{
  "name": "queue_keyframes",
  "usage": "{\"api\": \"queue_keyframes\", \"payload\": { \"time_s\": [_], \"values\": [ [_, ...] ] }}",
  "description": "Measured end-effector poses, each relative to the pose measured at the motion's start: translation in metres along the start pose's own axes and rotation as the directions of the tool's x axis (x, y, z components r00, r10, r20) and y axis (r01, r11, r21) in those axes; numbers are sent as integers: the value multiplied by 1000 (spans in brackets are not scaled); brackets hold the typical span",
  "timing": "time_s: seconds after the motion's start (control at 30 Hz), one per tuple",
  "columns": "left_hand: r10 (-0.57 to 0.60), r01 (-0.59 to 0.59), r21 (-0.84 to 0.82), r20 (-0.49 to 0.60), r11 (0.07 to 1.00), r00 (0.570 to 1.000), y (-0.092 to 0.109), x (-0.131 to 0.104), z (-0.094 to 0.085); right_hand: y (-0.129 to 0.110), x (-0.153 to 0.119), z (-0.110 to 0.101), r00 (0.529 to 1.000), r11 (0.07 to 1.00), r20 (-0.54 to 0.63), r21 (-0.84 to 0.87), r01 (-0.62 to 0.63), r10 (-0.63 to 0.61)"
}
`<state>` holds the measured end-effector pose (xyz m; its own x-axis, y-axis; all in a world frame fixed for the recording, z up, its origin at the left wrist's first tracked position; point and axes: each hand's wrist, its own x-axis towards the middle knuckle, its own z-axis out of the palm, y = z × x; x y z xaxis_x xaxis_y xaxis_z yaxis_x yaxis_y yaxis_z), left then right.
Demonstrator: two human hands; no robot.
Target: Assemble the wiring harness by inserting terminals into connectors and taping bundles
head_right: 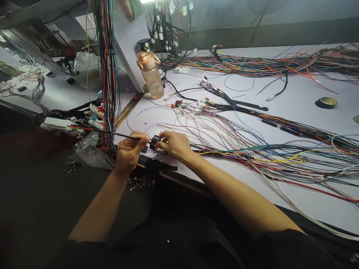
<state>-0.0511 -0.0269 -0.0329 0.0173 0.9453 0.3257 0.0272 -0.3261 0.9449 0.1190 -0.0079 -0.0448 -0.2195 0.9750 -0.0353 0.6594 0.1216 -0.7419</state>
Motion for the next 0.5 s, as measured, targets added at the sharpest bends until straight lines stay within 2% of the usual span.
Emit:
{"api": "queue_keyframes", "payload": {
  "time_s": [0.07, 0.13, 0.23, 0.3, 0.4, 0.5],
  "values": [
    [-10, 10, -26, 0, 1000, 1000, 0, 3, 0, 4, -2, -7, 995, 995, 29, 33, 90, -91],
    [3, -4, -51, -24, 999, 1000, 0, 6, 0, 7, -9, -13, 975, 976, -83, 43, 212, -208],
    [63, -67, -70, -48, 995, 997, -1, 9, 2, 8, -25, -16, 886, 945, -328, -111, 308, -328],
    [86, -91, -84, -58, 992, 995, -1, 11, 4, 6, -36, -15, 816, 914, -416, -243, 326, -401],
    [45, -56, -94, -112, 994, 993, 0, 12, 7, 1, -45, -7, 729, 831, -409, -366, 420, -549],
    [-76, 53, -124, -193, 991, 978, 1, 12, 10, 3, -45, 4, 670, 752, -373, -477, 455, -642]
  ]
}}
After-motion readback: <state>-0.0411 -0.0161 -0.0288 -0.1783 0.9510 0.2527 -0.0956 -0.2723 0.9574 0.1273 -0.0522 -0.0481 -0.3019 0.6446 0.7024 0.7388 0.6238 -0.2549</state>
